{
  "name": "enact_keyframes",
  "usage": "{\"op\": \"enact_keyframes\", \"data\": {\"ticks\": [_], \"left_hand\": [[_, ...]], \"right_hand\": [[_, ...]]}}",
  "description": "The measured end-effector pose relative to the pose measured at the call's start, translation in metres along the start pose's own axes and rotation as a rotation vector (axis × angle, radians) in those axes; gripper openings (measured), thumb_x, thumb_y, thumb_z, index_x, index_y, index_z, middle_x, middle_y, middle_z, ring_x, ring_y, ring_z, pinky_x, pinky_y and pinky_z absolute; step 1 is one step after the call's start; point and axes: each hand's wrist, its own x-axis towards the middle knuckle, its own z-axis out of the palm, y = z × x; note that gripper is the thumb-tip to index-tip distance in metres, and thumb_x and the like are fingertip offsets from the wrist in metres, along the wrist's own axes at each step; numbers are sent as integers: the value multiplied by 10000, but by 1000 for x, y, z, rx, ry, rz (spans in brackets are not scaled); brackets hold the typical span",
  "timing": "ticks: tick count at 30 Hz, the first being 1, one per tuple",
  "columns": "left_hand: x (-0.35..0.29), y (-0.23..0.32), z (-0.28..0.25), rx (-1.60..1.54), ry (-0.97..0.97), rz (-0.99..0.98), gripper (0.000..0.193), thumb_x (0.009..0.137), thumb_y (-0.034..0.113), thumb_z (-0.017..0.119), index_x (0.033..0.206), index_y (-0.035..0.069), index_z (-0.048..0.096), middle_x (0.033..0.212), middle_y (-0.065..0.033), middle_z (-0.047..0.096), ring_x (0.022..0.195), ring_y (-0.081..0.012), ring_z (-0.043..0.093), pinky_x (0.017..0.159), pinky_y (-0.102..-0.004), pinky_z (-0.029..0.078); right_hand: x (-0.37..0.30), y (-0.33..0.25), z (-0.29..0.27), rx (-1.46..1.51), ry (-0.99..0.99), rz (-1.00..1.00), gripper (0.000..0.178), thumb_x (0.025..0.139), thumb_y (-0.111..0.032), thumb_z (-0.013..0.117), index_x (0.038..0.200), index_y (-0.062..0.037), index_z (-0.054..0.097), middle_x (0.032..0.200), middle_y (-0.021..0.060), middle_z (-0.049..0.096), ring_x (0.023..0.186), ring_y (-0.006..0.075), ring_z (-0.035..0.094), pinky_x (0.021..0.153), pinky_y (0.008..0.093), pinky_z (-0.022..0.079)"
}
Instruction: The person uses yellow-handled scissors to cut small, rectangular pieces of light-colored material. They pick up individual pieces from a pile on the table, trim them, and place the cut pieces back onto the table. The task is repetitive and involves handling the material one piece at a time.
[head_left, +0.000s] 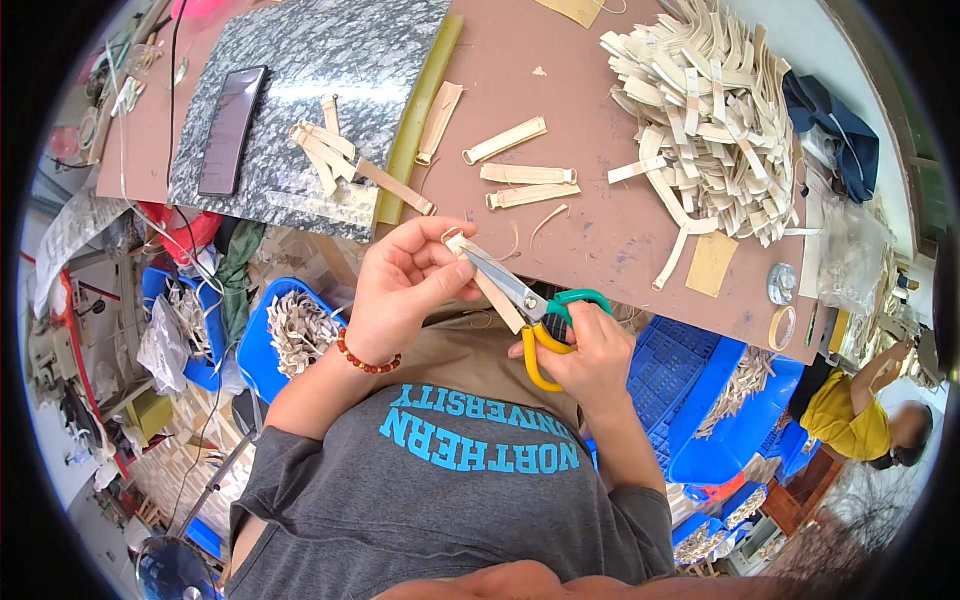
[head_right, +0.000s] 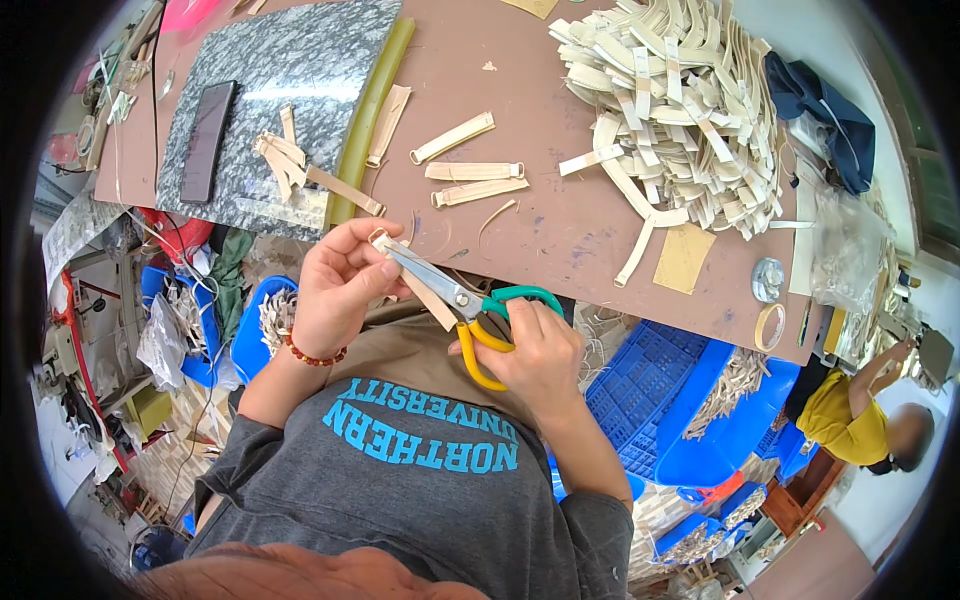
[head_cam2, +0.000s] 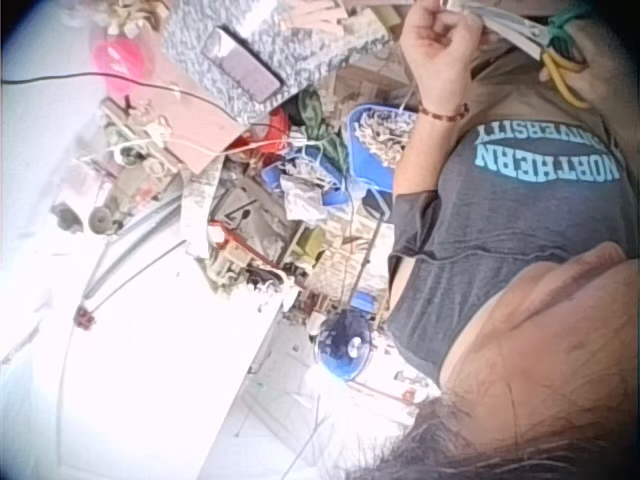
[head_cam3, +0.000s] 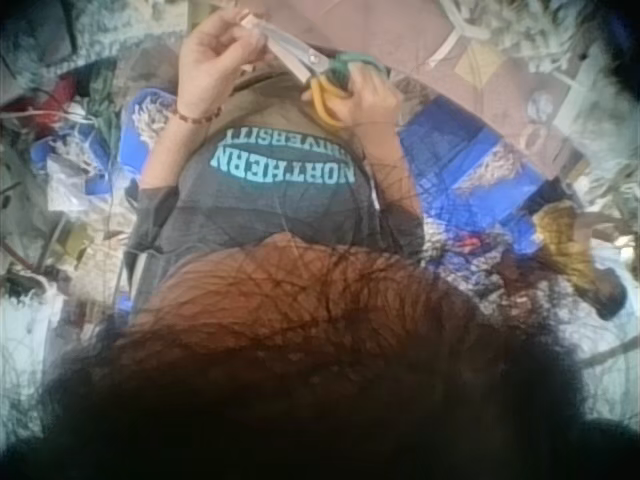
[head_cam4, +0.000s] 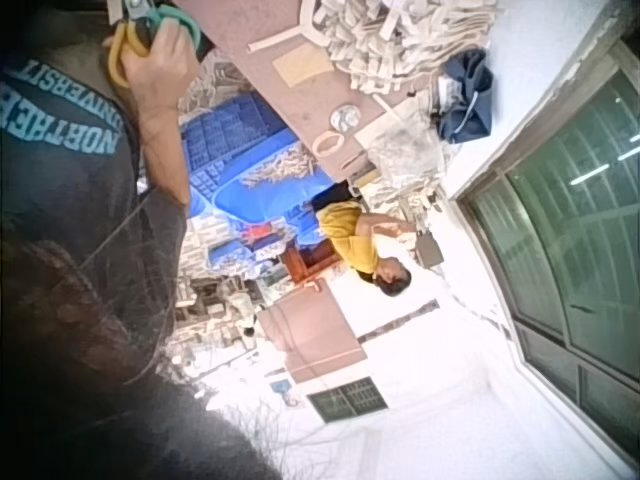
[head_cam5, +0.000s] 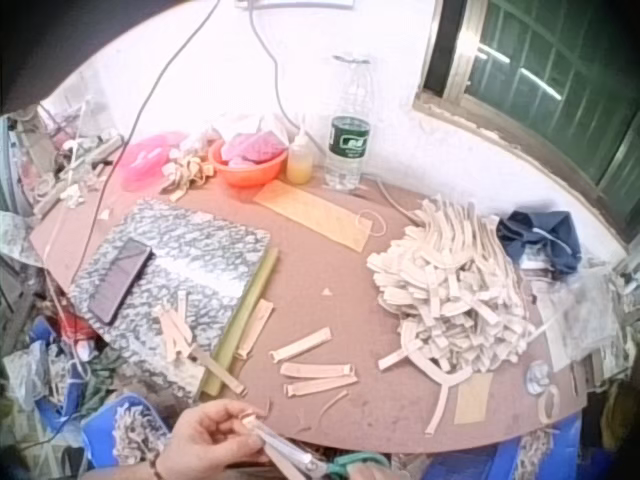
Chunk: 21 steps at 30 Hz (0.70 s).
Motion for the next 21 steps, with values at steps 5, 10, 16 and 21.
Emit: {"op": "enact_keyframes", "data": {"ticks": [5, 10, 16, 21], "left_hand": [[0, 0, -1, 44, -17, 33, 352, 870, -10, 602, 1209, -18, 509, 838, -40, 643, 787, -111, 649, 733, -224, 539], [-2, 2, 1, 69, -12, 25, 372, 866, -16, 603, 1223, -16, 497, 820, -29, 636, 792, -109, 649, 737, -225, 540], [-3, 3, 2, 73, -3, 33, 376, 865, -25, 599, 1225, -13, 494, 811, -24, 627, 793, -110, 648, 743, -229, 542], [0, 10, -8, 115, 57, 130, 362, 858, -29, 588, 1209, -14, 502, 812, -28, 627, 775, -110, 643, 733, -235, 545]], "right_hand": [[0, 0, 0, 9, -5, -3, 605, 558, -553, 812, 745, -39, 551, 596, 58, 520, 518, 204, 556, 471, 306, 463], [-1, 4, 0, -5, -15, -28, 595, 561, -551, 812, 724, -48, 539, 585, 54, 510, 508, 200, 551, 466, 306, 459], [-3, 5, 3, -15, -7, -43, 585, 574, -552, 808, 708, -56, 529, 560, 43, 499, 485, 196, 546, 452, 308, 452], [-6, 4, 2, 175, 46, 98, 539, 522, -425, 870, 687, -67, 502, 542, 11, 442, 451, 156, 468, 432, 286, 414]]}}
